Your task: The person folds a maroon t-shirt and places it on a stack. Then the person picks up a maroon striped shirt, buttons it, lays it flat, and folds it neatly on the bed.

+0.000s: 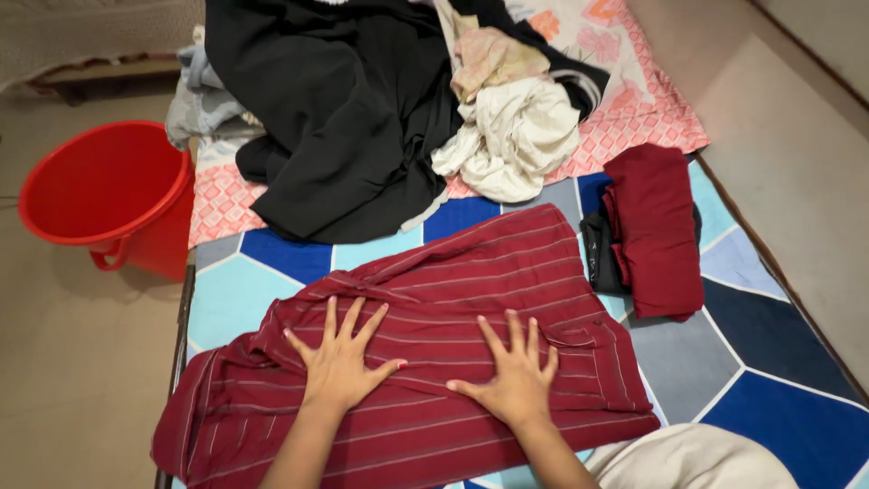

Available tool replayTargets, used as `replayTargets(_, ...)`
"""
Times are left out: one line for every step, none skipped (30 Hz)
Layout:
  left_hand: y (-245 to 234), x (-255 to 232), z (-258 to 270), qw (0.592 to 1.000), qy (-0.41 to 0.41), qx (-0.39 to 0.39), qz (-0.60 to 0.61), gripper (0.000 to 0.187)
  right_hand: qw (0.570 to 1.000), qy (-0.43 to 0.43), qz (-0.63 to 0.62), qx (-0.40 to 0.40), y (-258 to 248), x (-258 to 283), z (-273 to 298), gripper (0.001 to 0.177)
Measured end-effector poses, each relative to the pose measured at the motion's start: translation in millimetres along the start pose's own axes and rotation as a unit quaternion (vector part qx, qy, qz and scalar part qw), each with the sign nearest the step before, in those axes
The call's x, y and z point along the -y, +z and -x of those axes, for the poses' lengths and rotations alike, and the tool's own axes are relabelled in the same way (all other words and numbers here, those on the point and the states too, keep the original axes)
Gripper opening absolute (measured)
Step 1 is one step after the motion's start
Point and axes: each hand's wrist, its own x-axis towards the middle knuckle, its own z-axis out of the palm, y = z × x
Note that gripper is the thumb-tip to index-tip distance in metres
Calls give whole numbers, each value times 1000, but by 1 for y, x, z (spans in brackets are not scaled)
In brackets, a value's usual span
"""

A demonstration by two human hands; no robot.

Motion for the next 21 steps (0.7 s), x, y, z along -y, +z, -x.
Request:
replayTargets(-1,-2,-1,999,16,-39,9,92,1000,22,-11,9,-7,-8,-3,101)
replayTargets(1,-3,-3,997,24,-70,6,85,998,47,-29,7,-14,-19,-6,88)
replayTargets(6,-2,-5,995,31,-96,2,79,995,84,-58,-7,-21,-34,-11,75)
replayTargets(13,-1,-8,993,30,-115,-16,64,987,126,-90,-35,-29,-54,-18,63)
replayTargets(21,2,-11,990,26,-134,-36,51,977,166,-114,-71,-37,-77,-27,52)
replayTargets(30,2,-16,986,84,-143,-31,42,978,166,-95,-86,-41,-98,-36,43)
replayTargets(38,0,-20,978,140,-151,-26,34,985,139,-54,-82,-43,-117,-45,37)
replayTargets(44,-2,-21,967,196,-159,-19,27,995,78,21,-60,-44,-135,-54,43)
replayTargets(50,-12,-25,964,236,-119,-19,26,994,14,101,-42,-52,-153,-68,53)
replayTargets(55,-27,-26,958,276,-79,-19,25,995,-12,96,1,-58,-169,-80,44)
replayTargets(61,-41,-23,954,297,-45,1,36,994,-37,91,49,-63,-183,-87,35)
replayTargets(66,-55,-16,948,316,-12,21,50,990,-62,86,97,-67,-195,-92,29)
replayTargets(68,-64,-11,940,337,24,42,64,988,-37,20,146,-70,-207,-94,26)
replayTargets(66,-68,-8,952,303,48,11,75,980,-14,-47,194,-73,-218,-96,26)
replayTargets(64,-74,-3,960,269,74,-18,86,964,10,-112,241,-75,-230,-93,29)
replayTargets(63,-80,0,966,234,99,-47,98,947,49,-178,263,-76,-241,-87,30)
replayTargets(60,-82,1,969,216,101,-63,105,924,85,-244,283,-74,-248,-85,31)
replayTargets(56,-84,1,972,198,104,-78,112,895,120,-308,300,-71,-254,-83,33)
replayTargets(53,-85,2,974,178,108,-94,119,884,146,-335,291,-67,-259,-81,34)
replayTargets(50,-87,4,974,167,116,-99,123,873,171,-361,281,-62,-262,-81,36)
replayTargets(47,-88,2,975,157,120,-105,127,860,193,-388,268,-58,-265,-83,40)
